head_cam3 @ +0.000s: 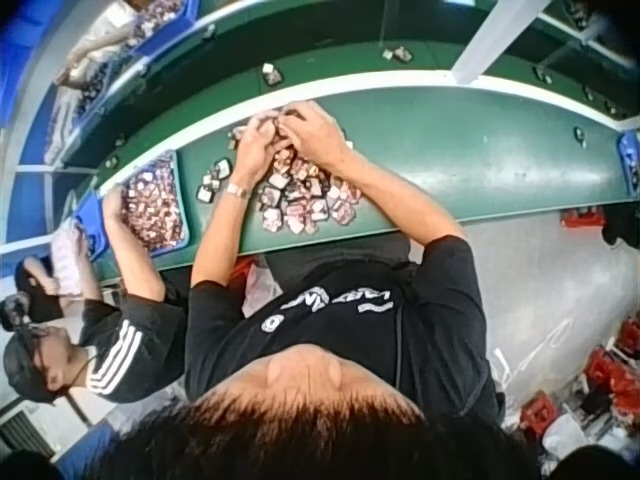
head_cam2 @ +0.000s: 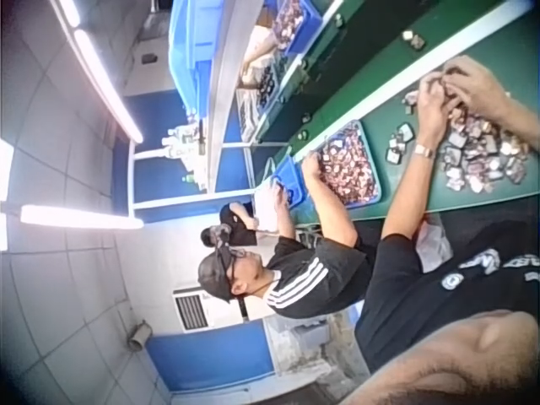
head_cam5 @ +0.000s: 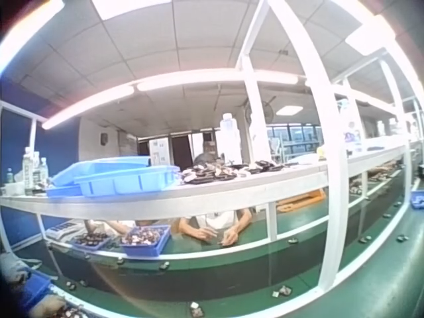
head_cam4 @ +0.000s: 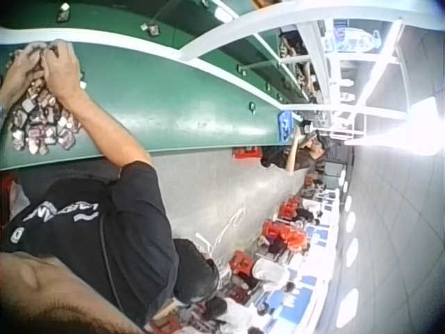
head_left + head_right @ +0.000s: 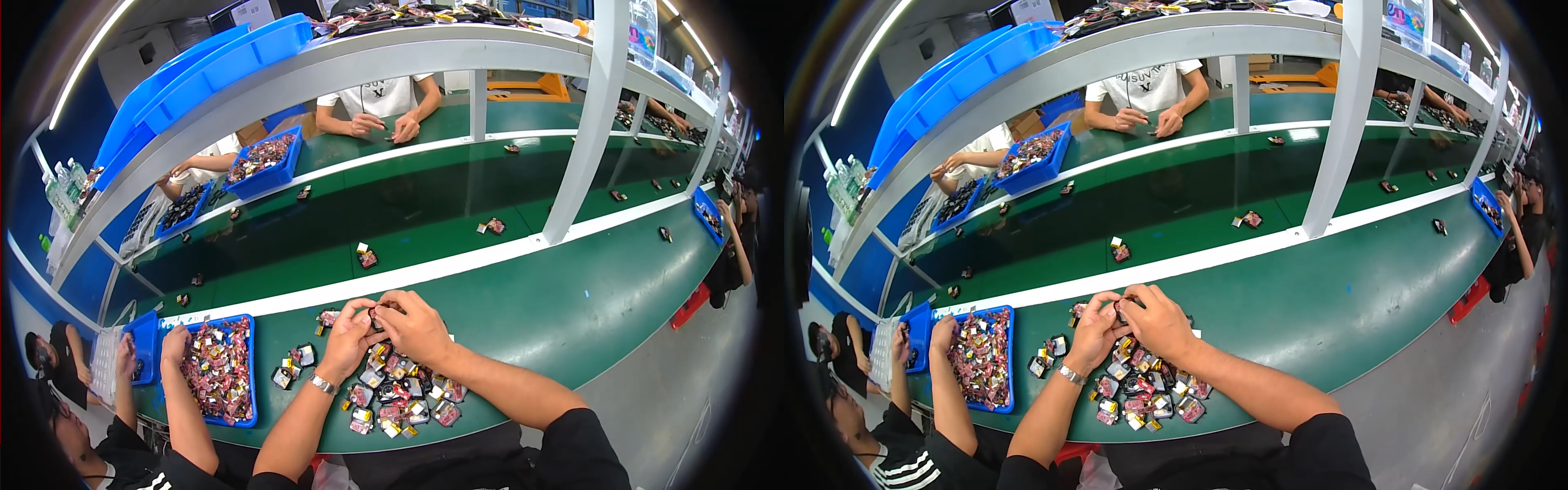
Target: Sorting and arranging small square electronic components or packaged goods on an assembly line workbench.
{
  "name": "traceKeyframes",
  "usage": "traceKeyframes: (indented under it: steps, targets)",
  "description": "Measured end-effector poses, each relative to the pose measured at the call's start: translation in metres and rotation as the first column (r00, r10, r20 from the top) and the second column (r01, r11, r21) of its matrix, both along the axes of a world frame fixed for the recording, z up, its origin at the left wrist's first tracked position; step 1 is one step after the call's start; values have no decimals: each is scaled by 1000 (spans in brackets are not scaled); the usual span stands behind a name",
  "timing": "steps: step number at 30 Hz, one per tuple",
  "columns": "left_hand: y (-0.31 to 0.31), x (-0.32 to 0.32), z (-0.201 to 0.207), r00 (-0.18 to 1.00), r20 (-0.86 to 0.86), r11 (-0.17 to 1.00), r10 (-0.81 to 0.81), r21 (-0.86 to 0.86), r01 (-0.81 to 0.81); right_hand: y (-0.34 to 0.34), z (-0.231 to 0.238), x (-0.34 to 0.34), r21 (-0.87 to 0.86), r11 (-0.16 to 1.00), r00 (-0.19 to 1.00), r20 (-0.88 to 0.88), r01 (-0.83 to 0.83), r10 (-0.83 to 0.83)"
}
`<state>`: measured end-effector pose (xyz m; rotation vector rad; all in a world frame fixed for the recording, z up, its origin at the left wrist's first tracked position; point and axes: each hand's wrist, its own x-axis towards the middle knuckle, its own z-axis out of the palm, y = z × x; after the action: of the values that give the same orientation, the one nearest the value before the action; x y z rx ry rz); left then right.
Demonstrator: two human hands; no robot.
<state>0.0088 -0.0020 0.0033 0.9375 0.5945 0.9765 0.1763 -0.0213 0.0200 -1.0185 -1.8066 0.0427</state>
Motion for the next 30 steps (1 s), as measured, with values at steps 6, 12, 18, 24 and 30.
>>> traceKeyframes:
  steps: [6, 12, 18, 24, 30]
  targets:
    - [-3, 4, 5, 999, -51, 1000, 17, 13, -16, 5, -3, 3, -68, 997, 992, -122, -43, 34]
    - [0, 7, -2, 990, -118, 997, 76, 37, -72, 9, -11, 5, -89, 990, 968, -233, -112, 88]
    - [-1, 5, 2, 996, -59, 998, 61, -3, -61, 5, 0, 9, -84, 993, 993, -98, -80, 71]
    - [3, 1, -5, 998, -52, 999, 46, -1, -46, 2, -2, 5, -22, 1000, 991, 129, -14, 17]
    - [0, 5, 1, 995, -76, 998, 58, -24, -60, 4, -10, 3, 90, 995, 958, 280, 38, -62]
